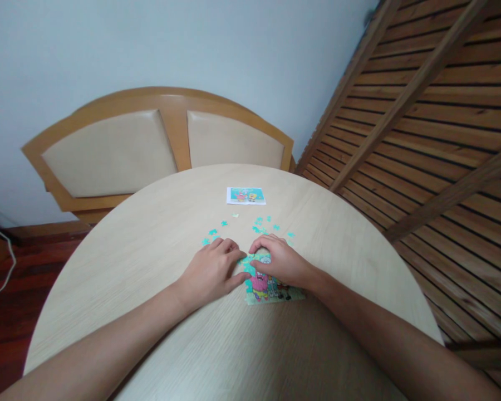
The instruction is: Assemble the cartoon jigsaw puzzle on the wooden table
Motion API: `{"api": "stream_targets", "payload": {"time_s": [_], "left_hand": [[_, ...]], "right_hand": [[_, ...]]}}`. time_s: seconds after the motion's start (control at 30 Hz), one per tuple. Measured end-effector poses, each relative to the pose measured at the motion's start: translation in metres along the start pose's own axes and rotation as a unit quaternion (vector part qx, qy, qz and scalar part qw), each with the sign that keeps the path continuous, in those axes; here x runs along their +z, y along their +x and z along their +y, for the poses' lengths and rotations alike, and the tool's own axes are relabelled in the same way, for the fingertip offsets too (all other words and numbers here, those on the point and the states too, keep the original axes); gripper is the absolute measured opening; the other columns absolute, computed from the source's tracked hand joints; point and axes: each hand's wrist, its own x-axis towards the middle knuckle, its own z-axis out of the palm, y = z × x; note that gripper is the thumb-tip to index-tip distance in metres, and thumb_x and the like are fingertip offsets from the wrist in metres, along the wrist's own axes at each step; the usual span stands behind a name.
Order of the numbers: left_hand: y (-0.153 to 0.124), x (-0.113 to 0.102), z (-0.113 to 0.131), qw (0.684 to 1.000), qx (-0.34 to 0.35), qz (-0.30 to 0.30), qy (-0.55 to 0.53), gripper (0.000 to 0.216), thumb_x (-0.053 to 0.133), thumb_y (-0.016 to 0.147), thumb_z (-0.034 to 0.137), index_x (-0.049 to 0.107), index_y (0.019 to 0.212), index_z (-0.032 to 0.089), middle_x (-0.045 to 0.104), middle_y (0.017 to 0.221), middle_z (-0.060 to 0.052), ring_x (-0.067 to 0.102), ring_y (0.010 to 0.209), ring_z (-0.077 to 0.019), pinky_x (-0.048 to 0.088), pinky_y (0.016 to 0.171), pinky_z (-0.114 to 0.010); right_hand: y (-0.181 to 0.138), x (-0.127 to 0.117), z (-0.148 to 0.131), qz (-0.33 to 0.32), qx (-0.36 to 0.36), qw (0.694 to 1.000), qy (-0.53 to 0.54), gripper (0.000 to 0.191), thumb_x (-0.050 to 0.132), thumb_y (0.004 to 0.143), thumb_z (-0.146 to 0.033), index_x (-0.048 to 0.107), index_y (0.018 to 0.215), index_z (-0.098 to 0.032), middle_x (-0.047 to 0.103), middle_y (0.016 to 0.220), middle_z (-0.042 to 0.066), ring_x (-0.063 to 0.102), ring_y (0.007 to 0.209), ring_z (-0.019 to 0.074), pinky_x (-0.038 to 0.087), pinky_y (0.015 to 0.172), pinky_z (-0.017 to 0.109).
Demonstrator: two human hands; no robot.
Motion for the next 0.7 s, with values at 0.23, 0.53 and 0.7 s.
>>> {"api": "stream_targets", "payload": {"time_s": [0.23, 0.53, 0.7], "left_hand": [[0.0, 0.001, 0.001, 1.0, -0.002, 0.008, 0.001, 0.031, 0.066, 0.094, 0.044, 0.069, 0.116, 0.022, 0.065, 0.112, -0.01, 0.061, 0.105, -0.0294, 0.054, 0.091, -0.045], [0.001, -0.006, -0.016, 0.998, -0.047, 0.034, -0.012, 0.026, 0.053, 0.101, 0.035, 0.068, 0.115, 0.02, 0.068, 0.114, -0.01, 0.063, 0.106, -0.0275, 0.054, 0.093, -0.044], [-0.001, -0.02, -0.038, 0.991, -0.13, 0.041, 0.01, 0.03, 0.05, 0.099, 0.037, 0.07, 0.11, 0.017, 0.069, 0.113, -0.011, 0.065, 0.103, -0.0276, 0.054, 0.086, -0.041]], "right_hand": [[0.001, -0.011, -0.003, 0.006, -0.008, 0.999, 0.045, 0.011, 0.071, 0.083, -0.018, 0.07, 0.094, -0.022, 0.075, 0.093, 0.002, 0.068, 0.092, 0.0198, 0.048, 0.09, 0.037], [-0.003, -0.065, 0.039, 0.049, 0.077, 0.995, 0.031, 0.018, 0.063, 0.091, -0.03, 0.074, 0.098, -0.018, 0.078, 0.095, 0.007, 0.072, 0.088, 0.0219, 0.053, 0.084, 0.036], [-0.005, -0.072, 0.051, 0.007, 0.092, 0.996, 0.016, 0.014, 0.066, 0.088, -0.029, 0.075, 0.092, -0.019, 0.078, 0.091, 0.007, 0.072, 0.083, 0.0212, 0.054, 0.078, 0.034]]}}
